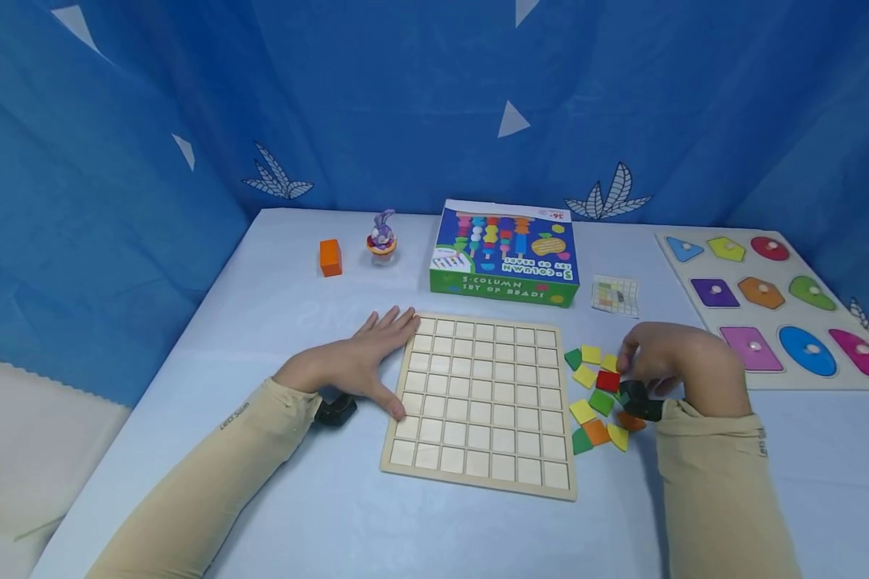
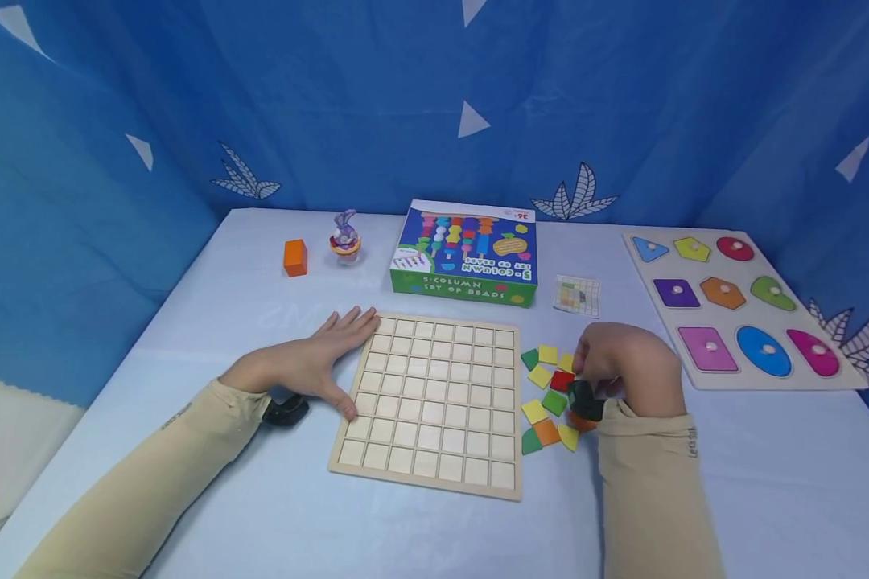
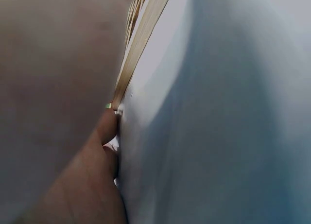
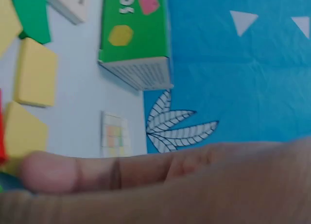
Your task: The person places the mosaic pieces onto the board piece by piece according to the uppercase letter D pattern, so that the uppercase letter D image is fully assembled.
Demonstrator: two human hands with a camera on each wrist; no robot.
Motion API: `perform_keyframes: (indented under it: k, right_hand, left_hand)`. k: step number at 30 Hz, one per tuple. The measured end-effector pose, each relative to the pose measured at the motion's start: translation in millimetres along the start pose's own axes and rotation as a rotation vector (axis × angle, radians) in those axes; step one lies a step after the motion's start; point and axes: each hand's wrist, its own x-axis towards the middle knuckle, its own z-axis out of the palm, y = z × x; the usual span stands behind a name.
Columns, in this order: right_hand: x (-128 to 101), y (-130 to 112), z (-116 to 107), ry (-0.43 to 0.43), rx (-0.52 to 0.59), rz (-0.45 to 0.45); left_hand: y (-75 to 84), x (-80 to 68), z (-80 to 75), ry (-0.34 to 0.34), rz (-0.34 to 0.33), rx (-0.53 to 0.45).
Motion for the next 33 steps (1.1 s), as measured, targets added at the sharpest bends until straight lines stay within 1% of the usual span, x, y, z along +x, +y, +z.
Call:
perform_keyframes:
  k: [2, 7, 9, 14, 19, 26, 29, 33]
  right_hand:
    - [-1.8, 3.2, -3.5, -0.012, -0.014, -0.03]
    - [-7.7, 12.2, -11.6, -0.031, 0.002, -0.069]
    - [-9.9, 14.4, -14.3, -0.024, 0.003, -0.092]
    - [-14.2, 10.8, -19.0, 0.022, -0.03, -0.2]
    - [-15.5, -8.5, -14.7, 0.103, 0.001, -0.296]
    - [-9.0, -47.6, 4.1, 0.278, 0.07, -0.414]
    - [-5.0, -63.3, 14.5, 0.32, 0.101, -0.476]
    - [4.3, -78.7, 30.7, 0.336, 0.14, -0.572]
  left_hand:
    - [-0.1, 0.1, 0.3, 0.0, 0.001, 0.001]
    - [-0.2, 0.1, 0.4, 0.0, -0.002, 0.006]
    - [-0.2, 0.2, 0.4, 0.0, -0.002, 0.007]
    - [0.3, 0.1, 0.4, -0.002, -0.005, 0.004]
    - [0.8, -0.1, 0.0, -0.002, -0.01, -0.002]
    - [-0.8, 0.0, 0.4, 0.0, -0.004, 0.001]
    - [-0.7, -0.1, 0.3, -0.003, -0.003, 0.003]
    - [0.3, 0.1, -0.2, -0.005, -0.003, 0.004]
